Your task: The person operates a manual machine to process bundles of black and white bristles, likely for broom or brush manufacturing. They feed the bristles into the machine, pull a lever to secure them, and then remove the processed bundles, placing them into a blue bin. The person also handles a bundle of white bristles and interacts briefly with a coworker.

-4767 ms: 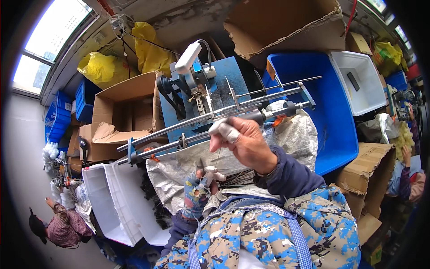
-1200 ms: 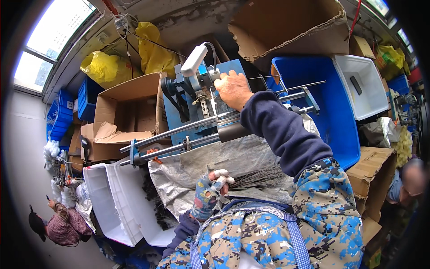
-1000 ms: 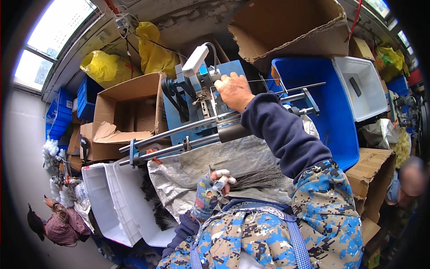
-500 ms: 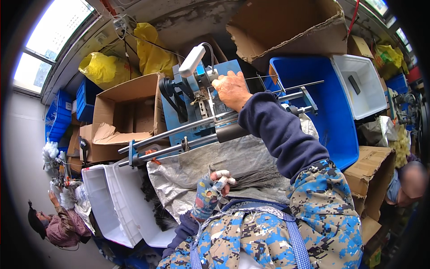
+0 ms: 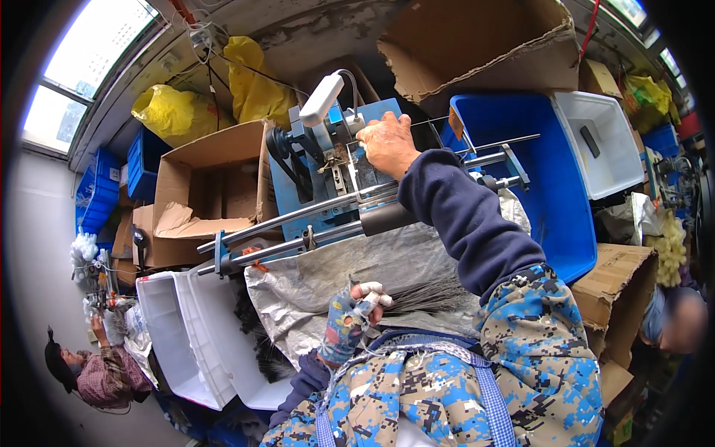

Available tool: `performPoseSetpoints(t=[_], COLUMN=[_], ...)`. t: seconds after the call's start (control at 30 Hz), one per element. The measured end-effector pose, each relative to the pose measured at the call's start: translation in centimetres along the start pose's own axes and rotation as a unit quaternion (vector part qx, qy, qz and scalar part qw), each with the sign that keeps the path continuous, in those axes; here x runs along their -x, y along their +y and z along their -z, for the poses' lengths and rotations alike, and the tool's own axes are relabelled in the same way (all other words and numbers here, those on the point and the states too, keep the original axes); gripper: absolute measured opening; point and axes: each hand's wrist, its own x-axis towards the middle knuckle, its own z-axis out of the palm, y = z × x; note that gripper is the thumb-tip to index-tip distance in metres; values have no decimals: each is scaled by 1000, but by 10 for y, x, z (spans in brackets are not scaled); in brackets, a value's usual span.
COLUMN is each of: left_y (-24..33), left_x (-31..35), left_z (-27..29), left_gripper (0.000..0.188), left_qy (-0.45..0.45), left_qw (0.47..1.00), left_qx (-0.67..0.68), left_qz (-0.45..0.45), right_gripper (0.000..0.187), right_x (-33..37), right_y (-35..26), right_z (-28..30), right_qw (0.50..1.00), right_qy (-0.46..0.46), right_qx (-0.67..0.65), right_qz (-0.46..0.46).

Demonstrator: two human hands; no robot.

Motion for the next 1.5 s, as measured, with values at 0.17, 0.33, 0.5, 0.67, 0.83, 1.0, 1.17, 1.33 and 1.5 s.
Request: performPoseSetpoints(t=[0.17, 0.33, 0.5, 0.67, 0.83, 1.0, 1.17, 1.33, 1.5], left_y=[-3, -2, -5, -11, -6, 1, -14, -12, 2], left_x=[2, -5, -1, 7, 12, 29, 43, 40, 72], left_z=[11, -2, 0, 12, 5, 24, 73, 73, 79], left_gripper=[21, 20, 19, 23, 23, 21, 20, 17, 15], left_qy=[-4, -31, -30, -3, 10, 87, 206, 191, 303], left_qw=[999, 999, 999, 1000, 999, 995, 966, 964, 937], left_qx=[36, 5, -5, 16, 41, 17, 99, 99, -33], left_qz=[-1, 15, -12, 3, 10, -45, -119, -155, -172], right_gripper=[50, 54, 53, 56, 58, 52, 32, 14, 12], right_x=[35, 48, 48, 38, 32, 37, 41, 22, 51], right_y=[10, -2, -12, -38, -66, -31, 17, 45, 34], right_z=[11, 15, 13, -9, -14, -5, 22, 18, 83], right_qw=[995, 999, 999, 997, 998, 1000, 984, 990, 969], right_qy=[79, 23, 0, 65, 40, 6, 151, 27, 51], right_qx=[51, 20, 0, -30, -50, 5, 52, 139, 223], right_qz=[17, -31, -38, -17, -3, 24, 74, 25, 91])
